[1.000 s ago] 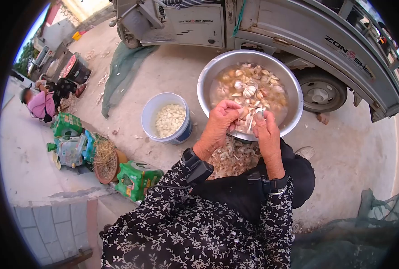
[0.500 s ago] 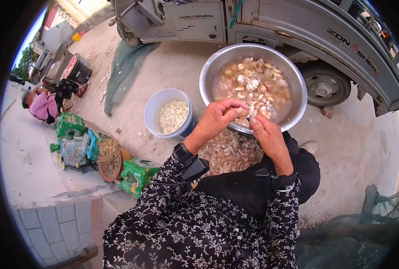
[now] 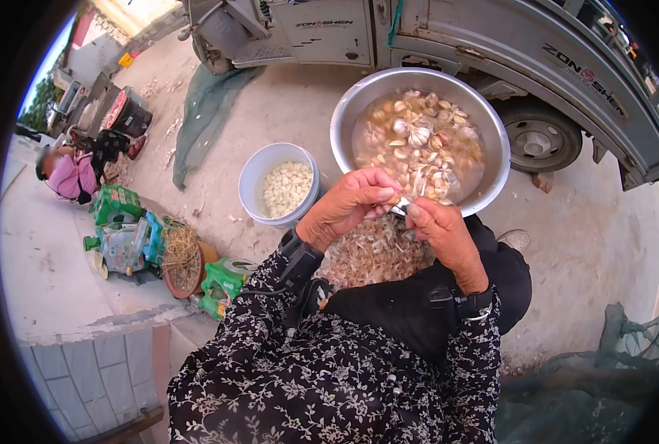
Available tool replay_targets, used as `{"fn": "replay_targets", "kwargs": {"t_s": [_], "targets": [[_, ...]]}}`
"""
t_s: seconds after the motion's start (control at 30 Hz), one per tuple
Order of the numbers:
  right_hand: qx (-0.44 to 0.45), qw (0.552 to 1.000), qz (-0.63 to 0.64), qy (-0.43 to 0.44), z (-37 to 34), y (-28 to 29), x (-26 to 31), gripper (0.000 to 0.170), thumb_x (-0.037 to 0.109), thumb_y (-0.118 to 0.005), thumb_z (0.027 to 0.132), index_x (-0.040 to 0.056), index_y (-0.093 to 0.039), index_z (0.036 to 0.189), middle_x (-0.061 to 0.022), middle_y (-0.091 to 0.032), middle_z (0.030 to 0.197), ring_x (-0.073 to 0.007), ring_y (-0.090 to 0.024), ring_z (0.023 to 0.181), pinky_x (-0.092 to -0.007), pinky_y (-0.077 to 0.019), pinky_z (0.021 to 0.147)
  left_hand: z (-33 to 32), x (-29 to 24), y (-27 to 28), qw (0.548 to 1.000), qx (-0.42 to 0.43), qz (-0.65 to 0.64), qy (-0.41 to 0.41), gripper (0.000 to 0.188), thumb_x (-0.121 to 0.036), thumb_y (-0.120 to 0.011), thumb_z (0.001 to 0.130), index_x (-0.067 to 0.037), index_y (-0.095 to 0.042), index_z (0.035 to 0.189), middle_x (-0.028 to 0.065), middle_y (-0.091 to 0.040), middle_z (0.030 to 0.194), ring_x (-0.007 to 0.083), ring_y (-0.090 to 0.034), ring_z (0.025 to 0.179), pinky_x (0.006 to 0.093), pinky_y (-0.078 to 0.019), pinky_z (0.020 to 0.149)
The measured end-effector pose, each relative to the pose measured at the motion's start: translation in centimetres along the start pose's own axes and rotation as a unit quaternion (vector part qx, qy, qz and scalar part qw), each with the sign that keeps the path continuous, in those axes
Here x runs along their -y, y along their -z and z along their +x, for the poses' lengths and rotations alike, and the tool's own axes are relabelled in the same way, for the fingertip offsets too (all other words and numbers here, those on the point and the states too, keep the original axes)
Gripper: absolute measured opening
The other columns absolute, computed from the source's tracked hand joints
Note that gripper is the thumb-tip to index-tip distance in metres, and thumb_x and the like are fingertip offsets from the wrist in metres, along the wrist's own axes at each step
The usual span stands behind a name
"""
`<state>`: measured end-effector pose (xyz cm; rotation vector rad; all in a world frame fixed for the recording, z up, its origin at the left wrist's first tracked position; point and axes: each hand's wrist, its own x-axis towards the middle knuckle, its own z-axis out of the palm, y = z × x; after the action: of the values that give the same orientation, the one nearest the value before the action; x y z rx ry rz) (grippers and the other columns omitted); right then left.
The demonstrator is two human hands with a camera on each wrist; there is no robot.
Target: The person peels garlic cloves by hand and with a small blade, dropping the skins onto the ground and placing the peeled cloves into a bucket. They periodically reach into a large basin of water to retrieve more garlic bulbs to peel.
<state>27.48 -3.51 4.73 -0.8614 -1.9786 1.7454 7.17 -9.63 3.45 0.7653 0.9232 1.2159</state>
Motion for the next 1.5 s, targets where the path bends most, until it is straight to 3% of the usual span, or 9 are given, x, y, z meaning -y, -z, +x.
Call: {"fn": "replay_targets", "kwargs": {"t_s": [0.13, 0.4, 0.6, 0.73, 0.87, 1.17, 1.3, 1.4, 1.5], "targets": [[-0.015, 0.999, 0.029, -0.009, 0.4, 0.0, -0.9, 0.031, 0.029, -0.052, 0.096, 0.0014, -0.06, 0.085, -0.0063, -0.057, 0.064, -0.0154, -0.052, 0.059, -0.0314, -0.0442, 0.058, 0.5, 1.8, -1.3, 0.986, -0.011, -0.168, 0.006, 0.03, -0.022, -0.065, 0.089, -0.002, -0.06, 0.11, -0.0002, -0.057, 0.084, 0.0081, -0.051, 0.071, 0.0185, -0.0398, 0.058], [-0.096, 0.99, -0.102, 0.034, 0.9, -0.8, -1.7, 0.025, 0.025, -0.051, 0.095, 0.0035, -0.063, 0.091, -0.0115, -0.062, 0.07, -0.029, -0.062, 0.067, -0.0374, -0.0467, 0.063, 0.5, 2.0, -1.7, 0.99, -0.07, 0.119, -0.011, 0.036, -0.03, -0.052, 0.096, 0.0, -0.059, 0.115, 0.0004, -0.054, 0.08, 0.0079, -0.046, 0.064, 0.0186, -0.0368, 0.054], [-0.068, 0.981, -0.179, -0.009, 0.1, -0.4, -1.2, 0.029, 0.029, -0.049, 0.094, 0.0042, -0.059, 0.083, -0.0148, -0.061, 0.071, -0.036, -0.06, 0.071, -0.0427, -0.0452, 0.063, 0.9, 3.0, -0.1, 0.977, -0.093, -0.191, -0.025, 0.036, -0.024, -0.049, 0.096, 0.006, -0.057, 0.114, 0.0034, -0.055, 0.078, 0.0091, -0.047, 0.061, 0.0192, -0.0365, 0.05], [-0.057, 0.982, -0.181, -0.015, -0.1, -0.3, -1.2, 0.028, 0.03, -0.049, 0.094, 0.0049, -0.059, 0.085, -0.0167, -0.061, 0.073, -0.0383, -0.06, 0.072, -0.0451, -0.0452, 0.064, 0.1, 1.7, -1.0, 0.994, -0.103, 0.011, -0.023, 0.029, -0.017, -0.052, 0.094, 0.0, -0.059, 0.116, 0.0028, -0.055, 0.079, 0.0088, -0.05, 0.065, 0.0194, -0.0401, 0.053], [-0.129, 0.948, -0.287, 0.034, -0.1, -0.8, -0.4, 0.025, 0.03, -0.051, 0.093, 0.0071, -0.059, 0.093, -0.0173, -0.063, 0.075, -0.0387, -0.061, 0.073, -0.0477, -0.0459, 0.063, -0.4, 1.7, -1.0, 0.882, -0.1, 0.436, -0.146, 0.03, -0.007, -0.06, 0.087, -0.009, -0.06, 0.116, 0.0047, -0.054, 0.087, 0.0135, -0.054, 0.072, 0.0258, -0.0458, 0.063], [-0.104, 0.907, -0.405, 0.05, 0.4, -1.5, -0.9, 0.023, 0.029, -0.052, 0.091, 0.0068, -0.057, 0.093, -0.0165, -0.063, 0.068, -0.0379, -0.062, 0.068, -0.0491, -0.047, 0.061, -0.8, 0.6, -1.4, 0.674, -0.059, 0.69, -0.259, 0.035, -0.002, -0.064, 0.076, -0.008, -0.06, 0.111, 0.009, -0.054, 0.093, 0.0288, -0.056, 0.088, 0.0389, -0.0478, 0.074], [-0.084, 0.931, -0.351, 0.053, 0.0, -0.9, -1.0, 0.023, 0.029, -0.051, 0.092, 0.0071, -0.058, 0.089, -0.017, -0.062, 0.069, -0.0381, -0.062, 0.069, -0.049, -0.0465, 0.062, -0.8, 0.1, -0.7, 0.681, -0.019, 0.682, -0.266, 0.033, -0.004, -0.064, 0.079, -0.01, -0.063, 0.111, 0.0094, -0.056, 0.091, 0.0283, -0.056, 0.086, 0.0363, -0.048, 0.074], [-0.088, 0.956, -0.277, 0.045, -0.1, -0.6, -0.6, 0.026, 0.03, -0.05, 0.093, 0.0073, -0.059, 0.088, -0.0173, -0.062, 0.071, -0.0383, -0.061, 0.07, -0.049, -0.046, 0.062, -1.0, 0.6, 0.2, 0.809, -0.008, 0.533, -0.248, 0.027, -0.008, -0.062, 0.085, -0.011, -0.065, 0.112, 0.0056, -0.061, 0.094, 0.0207, -0.057, 0.08, 0.0305, -0.0482, 0.072], [-0.079, 0.95, -0.302, 0.003, -0.2, -0.4, -0.3, 0.027, 0.032, -0.049, 0.094, 0.0076, -0.061, 0.09, -0.0175, -0.062, 0.073, -0.0385, -0.061, 0.071, -0.0488, -0.0455, 0.063, -1.6, 0.6, -0.6, 0.968, -0.115, 0.222, -0.01, 0.024, -0.016, -0.06, 0.092, -0.008, -0.064, 0.114, -0.0014, -0.063, 0.104, 0.0035, -0.054, 0.077, 0.0191, -0.0458, 0.068]]}}
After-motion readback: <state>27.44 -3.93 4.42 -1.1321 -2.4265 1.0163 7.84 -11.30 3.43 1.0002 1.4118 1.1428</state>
